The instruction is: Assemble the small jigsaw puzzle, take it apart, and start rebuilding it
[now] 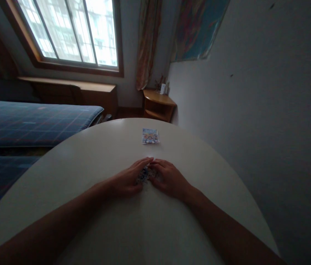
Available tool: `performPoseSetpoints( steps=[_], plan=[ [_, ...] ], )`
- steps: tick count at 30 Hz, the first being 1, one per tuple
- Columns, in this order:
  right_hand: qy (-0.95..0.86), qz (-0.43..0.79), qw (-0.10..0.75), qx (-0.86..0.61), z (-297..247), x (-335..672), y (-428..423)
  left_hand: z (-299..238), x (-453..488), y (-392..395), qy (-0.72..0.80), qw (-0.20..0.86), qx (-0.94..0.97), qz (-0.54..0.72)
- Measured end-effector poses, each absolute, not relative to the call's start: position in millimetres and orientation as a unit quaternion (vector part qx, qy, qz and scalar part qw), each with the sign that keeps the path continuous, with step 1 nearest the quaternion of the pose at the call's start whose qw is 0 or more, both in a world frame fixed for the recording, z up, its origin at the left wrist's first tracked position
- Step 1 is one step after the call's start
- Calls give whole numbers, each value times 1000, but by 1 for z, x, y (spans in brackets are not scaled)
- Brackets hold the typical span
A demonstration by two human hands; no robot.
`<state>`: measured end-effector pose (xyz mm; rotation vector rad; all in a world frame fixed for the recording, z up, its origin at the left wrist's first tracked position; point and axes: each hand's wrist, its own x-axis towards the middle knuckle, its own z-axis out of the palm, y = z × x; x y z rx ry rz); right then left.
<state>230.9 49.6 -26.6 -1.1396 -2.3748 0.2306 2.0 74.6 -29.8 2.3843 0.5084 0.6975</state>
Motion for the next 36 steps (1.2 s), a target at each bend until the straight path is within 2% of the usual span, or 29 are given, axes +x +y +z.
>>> performPoseSetpoints(
  steps=[5, 10, 15, 19, 23, 26, 31, 36],
  plan=[
    [-860, 81, 266, -429, -27, 233, 51, -28, 7, 69, 220, 263, 892, 294],
    [-883, 92, 213, -407, -22, 228, 41, -39, 12, 67, 403, 171, 863, 252],
    [-883, 113, 152, -430, -22, 204, 26, -42, 26, 71, 441, 275, 809, 273],
    [-865, 118, 160, -460, -27, 187, 25, -40, 35, 79, 406, 396, 750, 341],
    [-847, 113, 181, -488, -28, 184, 28, -37, 32, 85, 371, 425, 710, 421],
    [-842, 106, 193, -492, -27, 189, 30, -28, 15, 85, 359, 379, 759, 389],
    [-834, 94, 201, -505, -28, 205, 36, -21, -19, 80, 283, 189, 915, 217],
    [-842, 88, 198, -494, -28, 219, 44, -29, -10, 76, 327, 83, 934, 115]
  ],
)
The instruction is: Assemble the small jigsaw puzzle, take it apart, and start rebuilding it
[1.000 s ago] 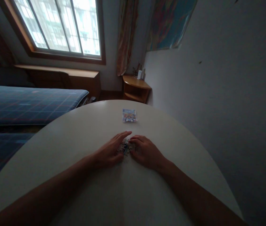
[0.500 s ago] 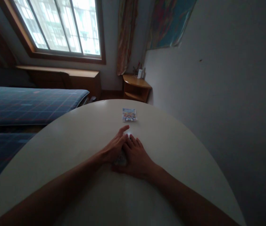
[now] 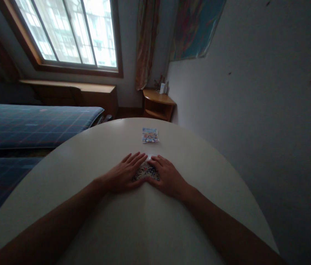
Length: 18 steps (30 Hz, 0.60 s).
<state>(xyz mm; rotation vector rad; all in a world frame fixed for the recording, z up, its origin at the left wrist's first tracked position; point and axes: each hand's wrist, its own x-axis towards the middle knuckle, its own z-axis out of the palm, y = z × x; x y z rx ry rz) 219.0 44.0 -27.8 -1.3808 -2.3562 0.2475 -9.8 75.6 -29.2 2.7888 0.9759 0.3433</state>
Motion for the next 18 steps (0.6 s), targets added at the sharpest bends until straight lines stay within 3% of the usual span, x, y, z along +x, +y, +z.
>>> performPoseSetpoints(
  steps=[11, 18],
  plan=[
    [-872, 78, 236, -423, -24, 231, 45, -23, -6, 79, 353, 118, 898, 234],
    [-859, 82, 290, -413, -28, 227, 47, -21, -5, 77, 333, 97, 910, 226]
  ],
)
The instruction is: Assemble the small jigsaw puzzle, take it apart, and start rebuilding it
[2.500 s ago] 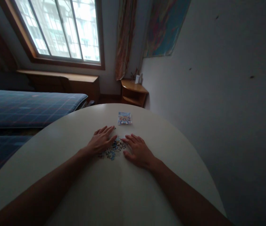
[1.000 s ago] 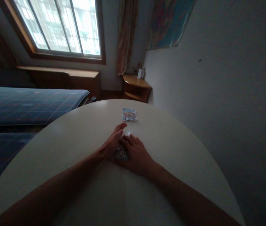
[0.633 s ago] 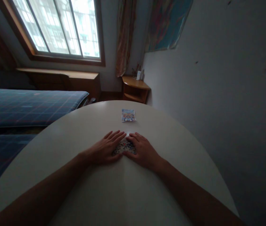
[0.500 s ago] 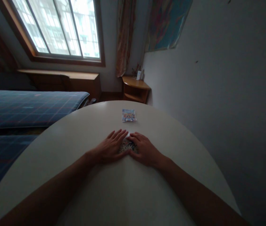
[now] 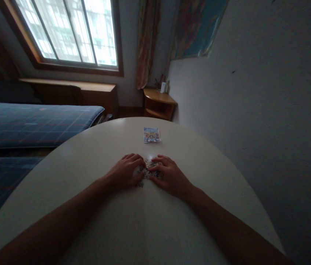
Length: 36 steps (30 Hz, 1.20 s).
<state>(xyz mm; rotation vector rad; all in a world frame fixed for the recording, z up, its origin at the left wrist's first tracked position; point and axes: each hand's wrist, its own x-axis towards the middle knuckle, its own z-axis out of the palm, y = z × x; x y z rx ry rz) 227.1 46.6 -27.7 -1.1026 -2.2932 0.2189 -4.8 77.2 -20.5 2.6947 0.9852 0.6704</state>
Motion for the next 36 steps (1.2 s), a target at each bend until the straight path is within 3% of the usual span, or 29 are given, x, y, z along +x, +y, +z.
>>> performPoseSetpoints(
  steps=[15, 22, 31, 36],
  plan=[
    [-878, 99, 336, -325, -29, 227, 46, -28, -4, 85, 347, 147, 883, 282],
    [-909, 35, 299, -289, -27, 227, 42, -31, -6, 94, 420, 141, 817, 370],
    [-924, 48, 256, -281, -15, 222, 35, -36, -6, 92, 466, 59, 835, 286],
    [-933, 54, 226, -275, -15, 221, 34, -32, -4, 90, 467, 82, 830, 293]
  ],
)
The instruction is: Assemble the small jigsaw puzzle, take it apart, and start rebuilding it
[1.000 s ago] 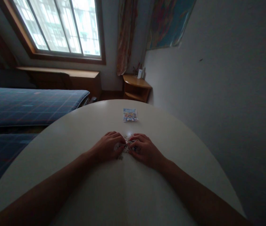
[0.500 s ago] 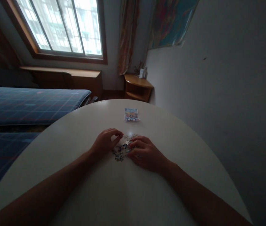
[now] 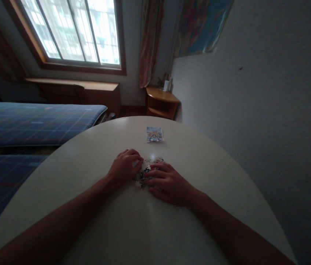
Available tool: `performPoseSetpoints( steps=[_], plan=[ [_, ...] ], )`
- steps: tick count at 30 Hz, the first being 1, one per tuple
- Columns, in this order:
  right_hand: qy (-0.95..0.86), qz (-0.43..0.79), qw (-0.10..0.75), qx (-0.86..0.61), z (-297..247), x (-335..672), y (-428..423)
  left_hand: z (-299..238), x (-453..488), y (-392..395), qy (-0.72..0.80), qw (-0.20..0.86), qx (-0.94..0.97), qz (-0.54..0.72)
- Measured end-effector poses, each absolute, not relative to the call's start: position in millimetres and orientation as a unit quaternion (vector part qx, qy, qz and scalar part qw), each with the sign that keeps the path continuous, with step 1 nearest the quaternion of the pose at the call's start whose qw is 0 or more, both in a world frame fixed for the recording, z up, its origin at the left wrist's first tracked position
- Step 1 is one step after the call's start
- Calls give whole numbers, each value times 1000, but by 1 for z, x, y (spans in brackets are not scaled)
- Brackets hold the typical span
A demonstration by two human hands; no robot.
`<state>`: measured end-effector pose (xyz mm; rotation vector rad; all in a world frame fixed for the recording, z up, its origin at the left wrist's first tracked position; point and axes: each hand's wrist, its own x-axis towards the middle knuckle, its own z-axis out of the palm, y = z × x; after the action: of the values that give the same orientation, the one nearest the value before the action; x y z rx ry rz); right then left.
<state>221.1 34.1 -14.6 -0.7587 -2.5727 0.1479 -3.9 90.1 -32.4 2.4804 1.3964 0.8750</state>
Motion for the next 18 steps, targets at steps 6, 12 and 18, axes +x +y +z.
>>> performPoseSetpoints(
  steps=[6, 12, 18],
  plan=[
    [-914, 53, 258, -310, -23, 225, 39, -27, -9, 87, 439, 96, 856, 257],
    [-905, 61, 276, -320, -26, 224, 40, -26, -15, 84, 374, 115, 891, 230],
    [-897, 61, 299, -319, -26, 223, 41, -30, -16, 89, 351, 153, 893, 237]
  ],
)
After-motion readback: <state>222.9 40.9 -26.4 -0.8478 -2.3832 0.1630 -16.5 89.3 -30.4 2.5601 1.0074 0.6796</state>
